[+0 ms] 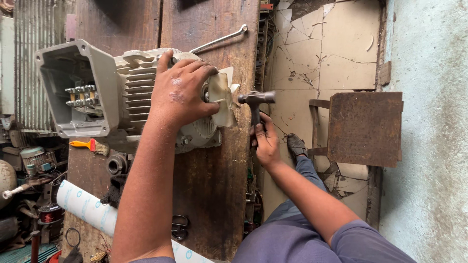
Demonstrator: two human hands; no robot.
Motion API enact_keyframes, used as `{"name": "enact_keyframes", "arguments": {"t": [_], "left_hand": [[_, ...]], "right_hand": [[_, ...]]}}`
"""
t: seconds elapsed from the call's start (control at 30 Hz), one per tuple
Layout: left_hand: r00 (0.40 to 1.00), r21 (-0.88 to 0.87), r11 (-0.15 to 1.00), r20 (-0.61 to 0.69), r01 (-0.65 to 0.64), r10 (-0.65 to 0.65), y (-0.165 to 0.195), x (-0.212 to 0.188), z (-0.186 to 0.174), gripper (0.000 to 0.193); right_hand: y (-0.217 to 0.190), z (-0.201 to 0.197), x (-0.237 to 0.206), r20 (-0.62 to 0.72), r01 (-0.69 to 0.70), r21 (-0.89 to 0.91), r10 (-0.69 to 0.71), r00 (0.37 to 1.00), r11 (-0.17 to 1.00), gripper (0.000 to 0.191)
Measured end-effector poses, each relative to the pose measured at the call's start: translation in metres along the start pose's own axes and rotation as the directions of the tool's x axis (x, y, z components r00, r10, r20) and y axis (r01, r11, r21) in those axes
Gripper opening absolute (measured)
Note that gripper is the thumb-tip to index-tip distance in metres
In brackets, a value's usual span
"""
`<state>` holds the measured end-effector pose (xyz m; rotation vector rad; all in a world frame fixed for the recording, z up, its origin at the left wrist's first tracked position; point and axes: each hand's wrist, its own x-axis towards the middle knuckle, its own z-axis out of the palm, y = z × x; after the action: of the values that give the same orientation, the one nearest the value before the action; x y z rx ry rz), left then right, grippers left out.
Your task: The person repositions an electric motor on a workbench, pulls the plastic cooling fan off the rear shaft, and taps the fan and shaft area with a hammer to seat and free it. They then fit the fan cover back over the fan and press it into place on the motor housing.
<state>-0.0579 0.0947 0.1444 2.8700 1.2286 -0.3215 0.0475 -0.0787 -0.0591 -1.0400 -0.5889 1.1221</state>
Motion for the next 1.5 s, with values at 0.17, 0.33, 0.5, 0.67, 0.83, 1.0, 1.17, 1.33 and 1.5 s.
{"name": "enact_keyframes", "arguments": {"t": [0.17, 0.33, 0.5, 0.67, 0.83, 1.0, 1.17, 1.33, 1.5], "left_hand": [[1.0, 0.002, 1.0, 0.018, 0.007, -0.007, 0.0, 0.0, 0.0, 0.083], [0.999, -0.009, 1.0, 0.046, 0.021, -0.02, 0.001, 0.0, -0.002, 0.084], [0.999, 0.006, 1.0, 0.054, 0.004, -0.004, 0.001, 0.002, -0.003, 0.088], [0.999, -0.002, 1.0, 0.039, 0.004, -0.004, 0.001, 0.002, -0.001, 0.086], [1.0, -0.016, 1.0, 0.01, -0.008, 0.008, 0.0, 0.0, -0.001, 0.08], [1.0, -0.021, 1.0, -0.01, -0.013, 0.012, 0.002, -0.001, 0.0, 0.086], [1.0, -0.012, 1.0, 0.01, -0.007, 0.007, 0.0, 0.0, 0.002, 0.086], [1.0, -0.004, 1.0, 0.023, -0.008, 0.009, -0.001, 0.001, 0.002, 0.087], [1.0, 0.0, 1.0, 0.011, -0.002, 0.002, 0.001, 0.001, 0.001, 0.085]], "right_hand": [[-0.003, 0.01, 0.003, -0.052, 0.09, -0.289, -0.109, 0.993, 0.953, 0.033], [-0.006, 0.013, 0.004, -0.063, 0.08, -0.304, -0.104, 0.993, 0.949, 0.032], [0.003, 0.01, 0.006, -0.057, 0.004, -0.19, -0.015, 0.998, 0.982, 0.03], [0.009, -0.006, -0.005, 0.0, 0.087, -0.06, -0.087, 0.996, 0.994, 0.029], [0.013, -0.008, -0.013, -0.015, 0.106, -0.066, -0.107, 0.994, 0.992, 0.028], [0.014, -0.003, -0.01, 0.068, 0.078, -0.167, -0.068, 0.995, 0.983, 0.029], [0.015, 0.001, -0.009, 0.057, 0.057, -0.158, -0.049, 0.997, 0.986, 0.03], [0.013, -0.001, -0.004, 0.059, -0.009, -0.145, 0.018, 0.998, 0.989, 0.03], [0.011, 0.0, 0.004, 0.02, 0.055, -0.09, -0.053, 0.998, 0.994, 0.03]]}}
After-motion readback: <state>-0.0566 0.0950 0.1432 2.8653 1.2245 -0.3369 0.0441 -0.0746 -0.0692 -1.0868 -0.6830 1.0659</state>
